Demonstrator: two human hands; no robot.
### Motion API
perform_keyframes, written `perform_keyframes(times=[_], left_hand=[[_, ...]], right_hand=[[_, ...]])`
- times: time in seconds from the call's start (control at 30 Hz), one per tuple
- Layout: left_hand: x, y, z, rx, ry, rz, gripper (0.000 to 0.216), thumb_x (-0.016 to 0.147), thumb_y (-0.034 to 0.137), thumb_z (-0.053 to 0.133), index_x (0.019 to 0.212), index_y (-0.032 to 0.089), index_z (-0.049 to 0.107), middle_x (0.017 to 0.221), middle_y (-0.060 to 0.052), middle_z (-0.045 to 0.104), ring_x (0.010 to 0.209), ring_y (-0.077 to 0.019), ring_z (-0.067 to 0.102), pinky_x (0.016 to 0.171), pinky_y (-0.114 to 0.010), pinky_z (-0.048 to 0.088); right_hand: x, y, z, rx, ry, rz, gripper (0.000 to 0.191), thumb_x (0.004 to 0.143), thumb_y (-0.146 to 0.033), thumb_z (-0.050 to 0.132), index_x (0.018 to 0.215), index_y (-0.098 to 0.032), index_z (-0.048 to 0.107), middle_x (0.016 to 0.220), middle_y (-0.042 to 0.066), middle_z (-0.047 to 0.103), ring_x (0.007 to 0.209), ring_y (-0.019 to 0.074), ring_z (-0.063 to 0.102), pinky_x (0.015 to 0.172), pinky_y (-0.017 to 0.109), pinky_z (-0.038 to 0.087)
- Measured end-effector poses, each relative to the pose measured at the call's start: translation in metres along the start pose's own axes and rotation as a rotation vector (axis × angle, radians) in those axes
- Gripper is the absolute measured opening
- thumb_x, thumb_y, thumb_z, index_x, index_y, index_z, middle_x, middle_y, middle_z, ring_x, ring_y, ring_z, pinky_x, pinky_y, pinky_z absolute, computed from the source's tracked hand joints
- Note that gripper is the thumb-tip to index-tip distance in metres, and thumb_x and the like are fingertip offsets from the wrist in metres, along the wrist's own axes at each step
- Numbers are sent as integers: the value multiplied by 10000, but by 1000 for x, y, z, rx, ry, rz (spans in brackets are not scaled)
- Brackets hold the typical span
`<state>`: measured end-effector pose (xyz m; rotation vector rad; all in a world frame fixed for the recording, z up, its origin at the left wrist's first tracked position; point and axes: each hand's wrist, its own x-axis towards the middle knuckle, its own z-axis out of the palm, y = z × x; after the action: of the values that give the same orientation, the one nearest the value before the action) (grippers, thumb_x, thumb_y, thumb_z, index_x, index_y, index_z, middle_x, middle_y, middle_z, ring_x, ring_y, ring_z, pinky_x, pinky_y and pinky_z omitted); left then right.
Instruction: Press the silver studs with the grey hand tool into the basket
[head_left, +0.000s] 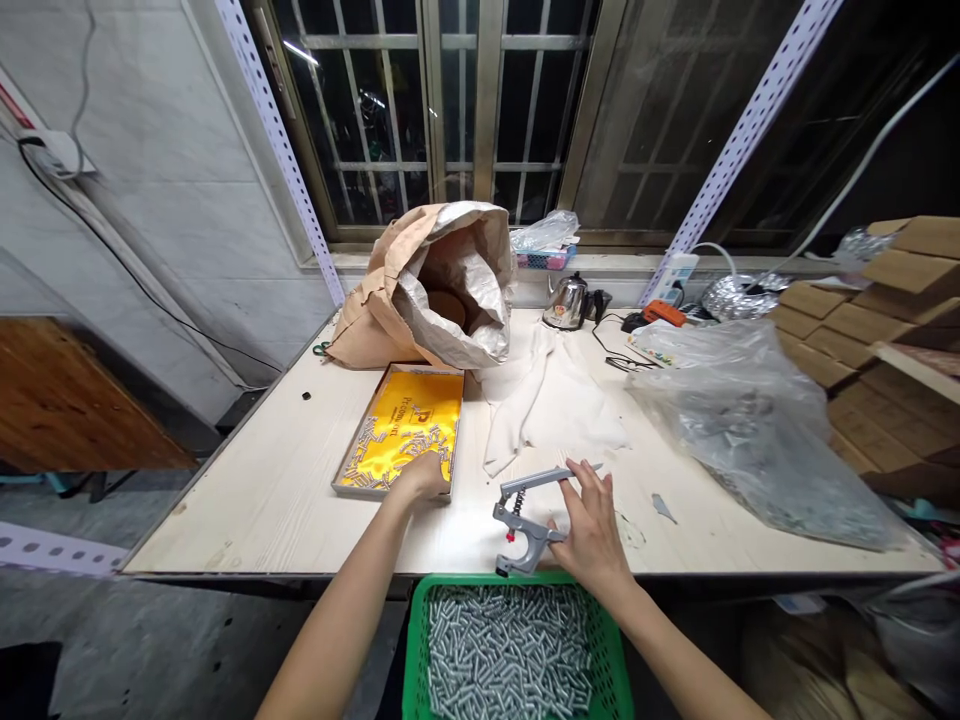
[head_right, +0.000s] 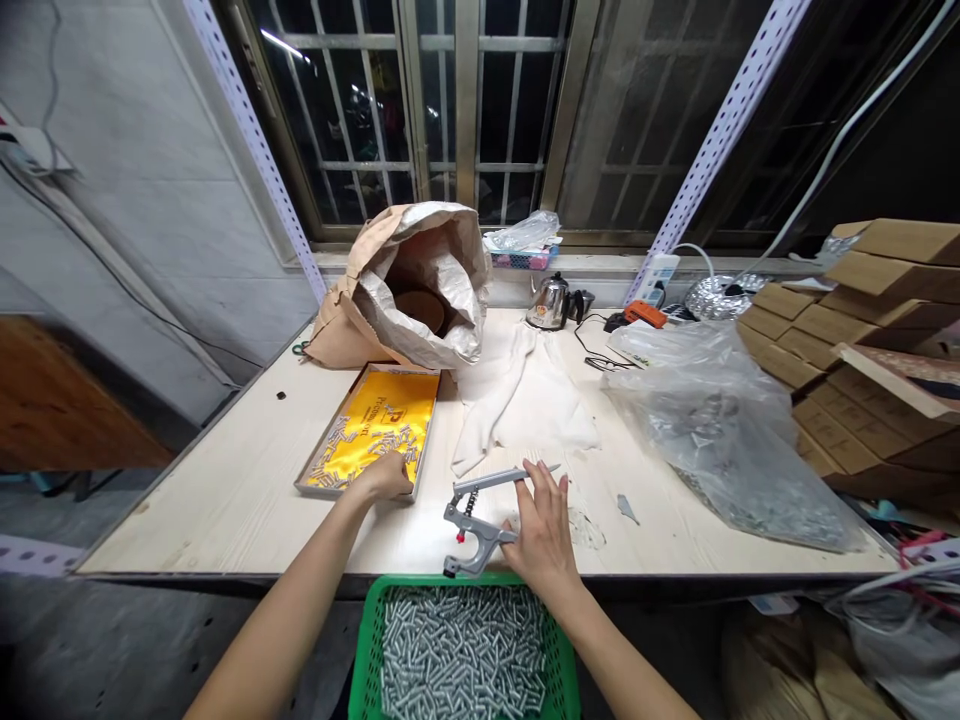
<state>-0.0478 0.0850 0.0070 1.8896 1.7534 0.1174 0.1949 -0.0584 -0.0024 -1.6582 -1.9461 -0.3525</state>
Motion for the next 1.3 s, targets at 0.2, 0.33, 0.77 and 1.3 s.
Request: perform_keyframes(times=[0.2,0.33,0.77,1.3], left_hand=[[-7,-10,-1,-117,157,27,39,695,159,586,668,149,611,672,-31,648,653,-150,595,556,-215,371],[-12,-22,-1,-142,247,18,137,790,164,506,864,141,619,797,-50,670,708,-139,609,599,-210,406],[-2,-14,2,13,40,170,97,587,98,657,659,162,642,721,-38,664,694,-175,593,598,-230,390],[-66,7,26,-996,-67,84,334,622,432,674,725,120,617,575,18,557,485,-82,434,492,-210,310]], right_hand=[[7,0,5,-18,-5,1,494,714,-165,482,1197,-74,429,1358,195,334,1315,346,223,1061,611,179],[19,-4,9,-8,-6,-11,485,712,-167,482,1187,-76,443,1346,195,352,1311,341,232,1066,606,171],[34,-18,13,33,10,-47,490,715,-168,486,1197,-86,444,1349,194,364,1321,327,223,1066,611,153],[38,-18,17,14,-13,23,560,681,-159,500,1226,-80,398,1399,199,306,1349,325,156,1070,612,98]])
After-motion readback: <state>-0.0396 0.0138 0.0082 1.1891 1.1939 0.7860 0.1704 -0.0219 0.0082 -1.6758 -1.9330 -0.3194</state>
